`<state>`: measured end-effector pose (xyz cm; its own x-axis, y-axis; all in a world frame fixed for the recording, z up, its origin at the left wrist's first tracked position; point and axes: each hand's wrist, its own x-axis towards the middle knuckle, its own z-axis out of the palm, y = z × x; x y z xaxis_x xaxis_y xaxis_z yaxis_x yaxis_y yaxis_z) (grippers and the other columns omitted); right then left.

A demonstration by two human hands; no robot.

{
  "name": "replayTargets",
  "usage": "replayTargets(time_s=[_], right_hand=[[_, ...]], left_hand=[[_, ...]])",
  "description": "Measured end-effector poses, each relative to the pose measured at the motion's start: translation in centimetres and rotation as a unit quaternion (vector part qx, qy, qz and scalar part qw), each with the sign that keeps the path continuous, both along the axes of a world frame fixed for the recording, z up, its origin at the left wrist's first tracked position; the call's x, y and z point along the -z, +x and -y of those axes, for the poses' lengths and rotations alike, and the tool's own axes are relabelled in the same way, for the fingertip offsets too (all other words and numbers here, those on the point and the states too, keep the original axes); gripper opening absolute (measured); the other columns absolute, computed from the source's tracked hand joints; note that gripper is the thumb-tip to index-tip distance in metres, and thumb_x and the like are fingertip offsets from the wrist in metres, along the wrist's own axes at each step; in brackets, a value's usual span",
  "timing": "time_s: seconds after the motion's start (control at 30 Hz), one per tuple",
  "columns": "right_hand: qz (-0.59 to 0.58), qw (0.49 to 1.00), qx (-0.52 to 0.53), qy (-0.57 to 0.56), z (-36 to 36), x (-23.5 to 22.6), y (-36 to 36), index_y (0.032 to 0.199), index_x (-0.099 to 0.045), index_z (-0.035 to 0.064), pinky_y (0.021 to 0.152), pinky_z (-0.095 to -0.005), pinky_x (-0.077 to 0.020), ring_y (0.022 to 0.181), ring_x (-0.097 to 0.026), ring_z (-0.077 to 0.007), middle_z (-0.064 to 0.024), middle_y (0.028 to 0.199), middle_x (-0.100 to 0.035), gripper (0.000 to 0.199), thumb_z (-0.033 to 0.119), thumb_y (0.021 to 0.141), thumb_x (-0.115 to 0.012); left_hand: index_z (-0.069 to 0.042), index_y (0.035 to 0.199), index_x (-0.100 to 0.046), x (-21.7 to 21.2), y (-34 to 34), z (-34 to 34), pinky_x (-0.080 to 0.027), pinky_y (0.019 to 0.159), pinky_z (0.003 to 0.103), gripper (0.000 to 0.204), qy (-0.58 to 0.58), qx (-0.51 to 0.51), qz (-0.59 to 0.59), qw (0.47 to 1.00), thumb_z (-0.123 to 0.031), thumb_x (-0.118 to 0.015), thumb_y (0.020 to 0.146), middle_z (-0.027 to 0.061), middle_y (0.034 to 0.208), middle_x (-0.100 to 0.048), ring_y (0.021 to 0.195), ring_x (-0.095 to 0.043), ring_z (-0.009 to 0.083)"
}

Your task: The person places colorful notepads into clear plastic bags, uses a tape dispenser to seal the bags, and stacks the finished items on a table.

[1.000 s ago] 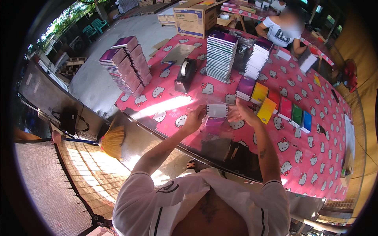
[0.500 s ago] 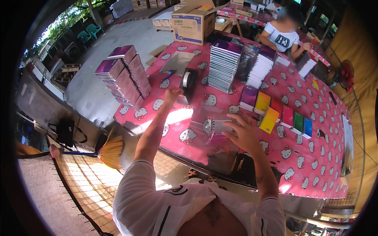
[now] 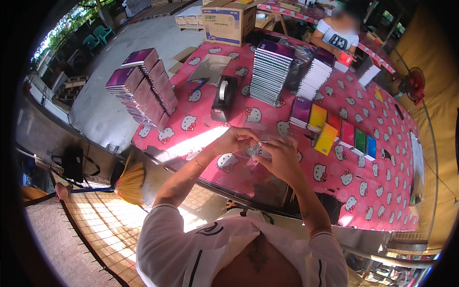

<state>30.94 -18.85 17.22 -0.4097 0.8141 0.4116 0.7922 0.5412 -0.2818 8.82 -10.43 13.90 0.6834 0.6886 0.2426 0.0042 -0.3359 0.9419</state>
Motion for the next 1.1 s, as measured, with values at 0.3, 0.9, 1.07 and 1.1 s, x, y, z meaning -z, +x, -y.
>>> replayTargets(time_s=[0.3,0.9,1.07,1.1], right_hand=[[-0.237,0.966,0.103,-0.004,-1.5,-1.2,5.6,0.101,-0.072,0.0088,0.092,-0.0397,-0.0455,0.108,-0.061,-0.0236,-0.0058,0.109,-0.067,0.017,0.017,0.086,-0.069],[-0.531,0.776,-0.042,-0.337,-2.6,9.5,5.5,0.125,-0.068,0.0050,0.083,-0.0256,-0.0497,0.098,-0.059,-0.0103,-0.0093,0.135,-0.059,0.037,0.005,0.088,-0.071],[-0.490,0.785,-0.039,-0.378,-2.7,9.4,6.0,0.129,-0.064,0.0044,0.078,-0.0230,-0.0508,0.089,-0.060,-0.0088,-0.0059,0.118,-0.065,0.044,0.001,0.086,-0.070],[-0.478,0.791,-0.043,-0.380,-2.6,9.0,5.9,0.130,-0.063,0.0044,0.077,-0.0225,-0.0509,0.088,-0.060,-0.0090,-0.0052,0.116,-0.066,0.045,0.000,0.086,-0.070]], left_hand=[[-0.015,0.104,-0.076,-1.7,1.0,-0.4,-0.043,0.101,0.039,0.023,0.187,-0.018,-0.079,0.979,-0.004,-0.076,0.083,0.0077,0.127,-0.054,0.124,-0.049,0.0243],[-0.007,0.101,-0.056,1.5,1.4,0.2,-0.043,0.105,0.036,0.028,0.136,-0.132,-0.008,0.982,0.005,-0.071,0.082,0.0106,0.129,-0.048,0.130,-0.046,0.0218],[-0.007,0.111,-0.049,4.7,7.8,1.2,-0.039,0.106,0.044,0.052,0.143,-0.246,-0.073,0.956,-0.016,-0.085,0.074,0.0160,0.122,-0.048,0.132,-0.043,0.0361],[-0.007,0.115,-0.046,5.1,7.7,1.3,-0.040,0.105,0.043,0.058,0.166,-0.256,-0.101,0.947,-0.018,-0.085,0.074,0.0162,0.124,-0.048,0.130,-0.045,0.0354]])
